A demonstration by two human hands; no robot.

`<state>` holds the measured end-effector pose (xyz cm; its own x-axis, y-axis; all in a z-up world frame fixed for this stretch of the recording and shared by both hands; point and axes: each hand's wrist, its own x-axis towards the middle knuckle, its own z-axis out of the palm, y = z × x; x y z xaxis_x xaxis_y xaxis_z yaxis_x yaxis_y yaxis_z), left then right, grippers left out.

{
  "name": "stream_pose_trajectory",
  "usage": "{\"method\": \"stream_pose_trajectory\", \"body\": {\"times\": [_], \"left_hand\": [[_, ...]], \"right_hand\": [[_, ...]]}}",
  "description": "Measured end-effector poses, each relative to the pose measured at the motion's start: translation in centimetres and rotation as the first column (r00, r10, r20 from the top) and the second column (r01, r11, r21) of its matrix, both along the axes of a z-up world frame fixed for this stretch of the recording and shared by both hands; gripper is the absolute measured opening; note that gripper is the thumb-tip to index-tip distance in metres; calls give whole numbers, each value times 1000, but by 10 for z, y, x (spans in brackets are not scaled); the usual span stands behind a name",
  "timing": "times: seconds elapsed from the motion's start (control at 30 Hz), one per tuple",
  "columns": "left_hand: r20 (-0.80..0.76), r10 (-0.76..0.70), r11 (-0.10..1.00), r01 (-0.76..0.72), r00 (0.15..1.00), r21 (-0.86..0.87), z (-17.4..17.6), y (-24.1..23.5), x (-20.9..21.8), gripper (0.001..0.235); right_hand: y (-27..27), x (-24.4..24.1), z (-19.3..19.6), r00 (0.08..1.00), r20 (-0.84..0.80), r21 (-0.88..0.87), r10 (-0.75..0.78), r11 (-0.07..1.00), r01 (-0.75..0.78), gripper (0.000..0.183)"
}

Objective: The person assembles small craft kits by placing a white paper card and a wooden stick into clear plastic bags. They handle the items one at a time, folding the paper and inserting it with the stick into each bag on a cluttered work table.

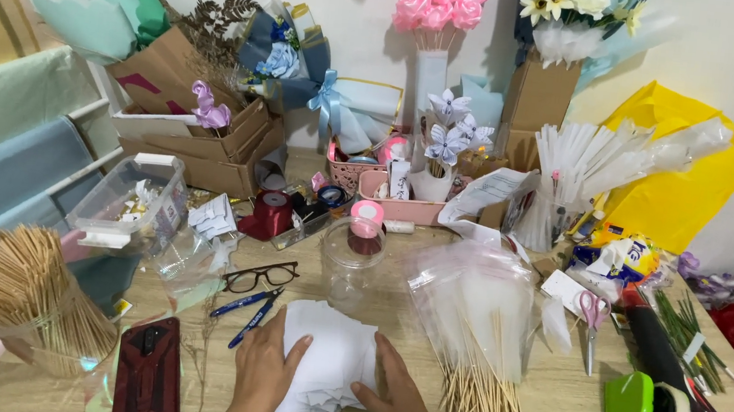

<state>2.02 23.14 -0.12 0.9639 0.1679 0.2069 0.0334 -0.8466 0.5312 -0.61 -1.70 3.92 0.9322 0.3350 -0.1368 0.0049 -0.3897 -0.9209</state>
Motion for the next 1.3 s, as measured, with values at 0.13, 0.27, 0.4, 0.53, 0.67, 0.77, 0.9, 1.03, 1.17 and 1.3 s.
{"method": "stream_pose_trajectory", "body": {"times": [0.13, 0.27, 0.4, 0.53, 0.67, 0.77, 0.9, 1.03, 1.17, 1.3], "left_hand": [[-73, 9, 1000, -9, 997, 2, 7, -14, -13, 81], [-151, 3, 976, -36, 989, -217, 29, -13, -31, 84], [-297, 135, 986, -158, 945, -54, 30, -4, -35, 93], [-336, -28, 977, -45, 941, -207, 45, -27, -45, 92], [-363, -14, 962, -86, 932, -258, 70, -20, -51, 92], [-371, 40, 958, -142, 928, -251, 63, -13, -47, 92], [-301, -81, 987, 35, 950, -156, 2, -21, -25, 94], [-483, -60, 922, -137, 874, -362, 78, -19, -40, 100], [-559, -87, 855, -226, 825, -467, 102, -22, -41, 108], [-607, -210, 965, 62, 766, -255, 90, -29, -38, 111]], "right_hand": [[2, 1, -32, 1000, -1, 69, 13, 998, -13, 92], [0, -2, -26, 1000, 3, 208, -9, 978, 8, 83], [0, -1, -8, 982, -131, 254, -138, 952, 168, 88], [21, 10, -75, 969, -246, 534, -23, 831, 155, 96], [19, 8, -65, 999, 7, 632, 43, 774, -37, 92], [12, 5, -50, 999, -24, 549, -30, 835, 38, 93], [29, 4, -72, 991, -130, 571, 10, 818, 67, 97], [23, -7, -54, 997, -43, 633, 69, 774, -27, 97], [25, -2, -67, 978, -211, 653, 7, 745, 136, 100], [38, -22, -81, 969, -197, 609, 150, 793, 1, 115]]}}
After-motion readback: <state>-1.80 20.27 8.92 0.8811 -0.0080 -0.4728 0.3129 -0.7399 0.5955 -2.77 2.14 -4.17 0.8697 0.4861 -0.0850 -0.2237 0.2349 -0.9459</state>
